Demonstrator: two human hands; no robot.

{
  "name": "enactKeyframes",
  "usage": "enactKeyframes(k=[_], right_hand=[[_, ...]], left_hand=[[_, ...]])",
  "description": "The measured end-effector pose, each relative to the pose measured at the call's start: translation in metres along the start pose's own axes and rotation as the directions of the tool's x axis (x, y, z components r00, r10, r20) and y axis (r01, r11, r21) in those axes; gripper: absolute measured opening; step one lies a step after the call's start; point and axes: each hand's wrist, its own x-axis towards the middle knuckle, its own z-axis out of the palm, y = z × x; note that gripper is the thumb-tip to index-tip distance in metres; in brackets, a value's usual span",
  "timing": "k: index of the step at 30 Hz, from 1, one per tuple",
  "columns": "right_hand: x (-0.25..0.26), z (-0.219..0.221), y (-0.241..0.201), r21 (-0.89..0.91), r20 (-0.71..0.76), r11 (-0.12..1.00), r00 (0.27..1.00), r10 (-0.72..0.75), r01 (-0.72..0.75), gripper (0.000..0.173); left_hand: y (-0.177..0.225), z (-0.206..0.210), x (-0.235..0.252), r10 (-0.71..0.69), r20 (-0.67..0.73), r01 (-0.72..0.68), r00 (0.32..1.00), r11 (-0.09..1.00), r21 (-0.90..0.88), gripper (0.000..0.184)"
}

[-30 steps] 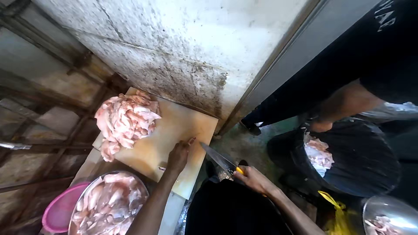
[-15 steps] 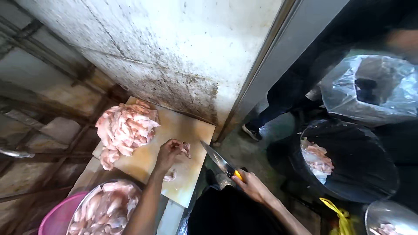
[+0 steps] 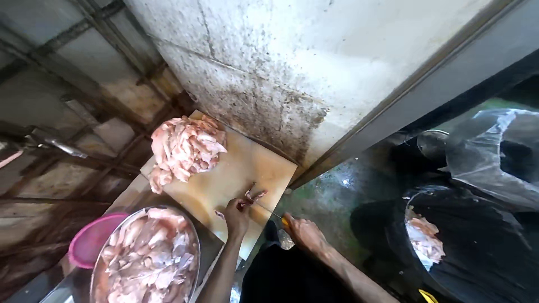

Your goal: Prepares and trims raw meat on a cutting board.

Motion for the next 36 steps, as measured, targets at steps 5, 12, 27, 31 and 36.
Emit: enactKeyframes(k=[5,12,27,31,36], right_hand=[[0.020,-0.016,-0.023,-0.102,0.030,0.994,0.999,-0.042,0.044,0.042],[0.007,-0.030,-0.013,-0.209,0.064,0.977,0.997,0.054,-0.040,0.042],[0.018,-0.015,-0.003,-0.257,-0.003,0.964,0.998,0.069,-0.068,0.042],[0.037,-0.026,-0.035,-0.227,0.015,0.972,0.998,0.066,-0.061,0.043],[0.068,-0.019,-0.052,-0.162,0.017,0.987,1.000,0.020,-0.017,0.043]], left_hand=[[-0.004,0.006,0.002,0.009,-0.089,-0.011,0.996,1.000,-0.020,0.011],[0.007,0.015,0.001,0.010,-0.132,0.000,0.991,0.997,0.072,0.009],[0.012,0.011,0.005,0.059,-0.037,-0.048,0.998,0.966,0.253,0.010],[0.009,0.014,0.003,0.109,-0.031,-0.096,0.994,0.957,0.273,0.012],[0.008,-0.015,0.010,0.058,0.166,-0.108,0.984,0.945,0.308,0.018]])
